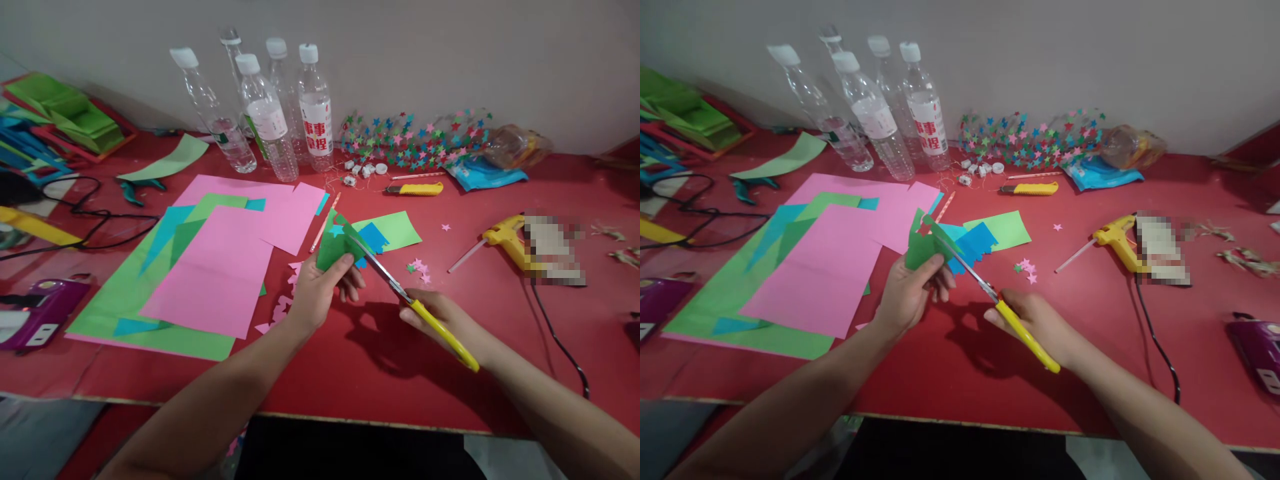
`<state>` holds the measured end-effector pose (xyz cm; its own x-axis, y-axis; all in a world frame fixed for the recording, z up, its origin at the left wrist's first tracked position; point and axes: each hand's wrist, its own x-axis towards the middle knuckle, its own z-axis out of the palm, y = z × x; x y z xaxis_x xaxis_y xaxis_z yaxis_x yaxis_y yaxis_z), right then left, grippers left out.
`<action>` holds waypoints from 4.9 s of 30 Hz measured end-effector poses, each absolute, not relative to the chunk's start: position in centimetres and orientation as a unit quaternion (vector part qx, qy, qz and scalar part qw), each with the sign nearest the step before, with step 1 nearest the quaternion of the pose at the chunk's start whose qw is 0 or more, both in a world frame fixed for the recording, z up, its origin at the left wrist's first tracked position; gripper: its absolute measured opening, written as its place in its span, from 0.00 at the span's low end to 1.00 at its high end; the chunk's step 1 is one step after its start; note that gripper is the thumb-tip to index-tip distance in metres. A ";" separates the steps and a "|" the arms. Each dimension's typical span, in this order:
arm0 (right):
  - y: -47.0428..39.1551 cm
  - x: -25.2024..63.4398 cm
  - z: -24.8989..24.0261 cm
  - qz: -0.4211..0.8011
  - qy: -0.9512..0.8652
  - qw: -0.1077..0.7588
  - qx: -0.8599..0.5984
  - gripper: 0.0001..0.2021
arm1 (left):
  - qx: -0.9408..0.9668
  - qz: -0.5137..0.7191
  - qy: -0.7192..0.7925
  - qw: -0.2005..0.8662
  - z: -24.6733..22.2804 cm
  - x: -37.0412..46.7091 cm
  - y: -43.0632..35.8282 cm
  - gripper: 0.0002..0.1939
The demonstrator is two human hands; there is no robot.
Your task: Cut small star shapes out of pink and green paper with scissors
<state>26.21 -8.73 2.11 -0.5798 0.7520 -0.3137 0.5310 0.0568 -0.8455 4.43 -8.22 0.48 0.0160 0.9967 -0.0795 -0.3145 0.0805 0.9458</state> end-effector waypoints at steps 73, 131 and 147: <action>-8.8 26.6 2.0 0.575 -0.701 0.104 -0.410 0.27 | 0.451 0.608 0.466 0.458 1.1 3.4 -7.6 0.06; -10.0 25.2 0.8 0.555 -0.667 0.146 -0.475 0.24 | 0.406 0.601 0.407 0.555 -0.2 4.0 -7.6 0.08; -9.6 25.7 0.4 0.555 -0.661 0.152 -0.481 0.24 | 0.290 0.584 0.395 0.647 1.1 3.2 -6.8 0.10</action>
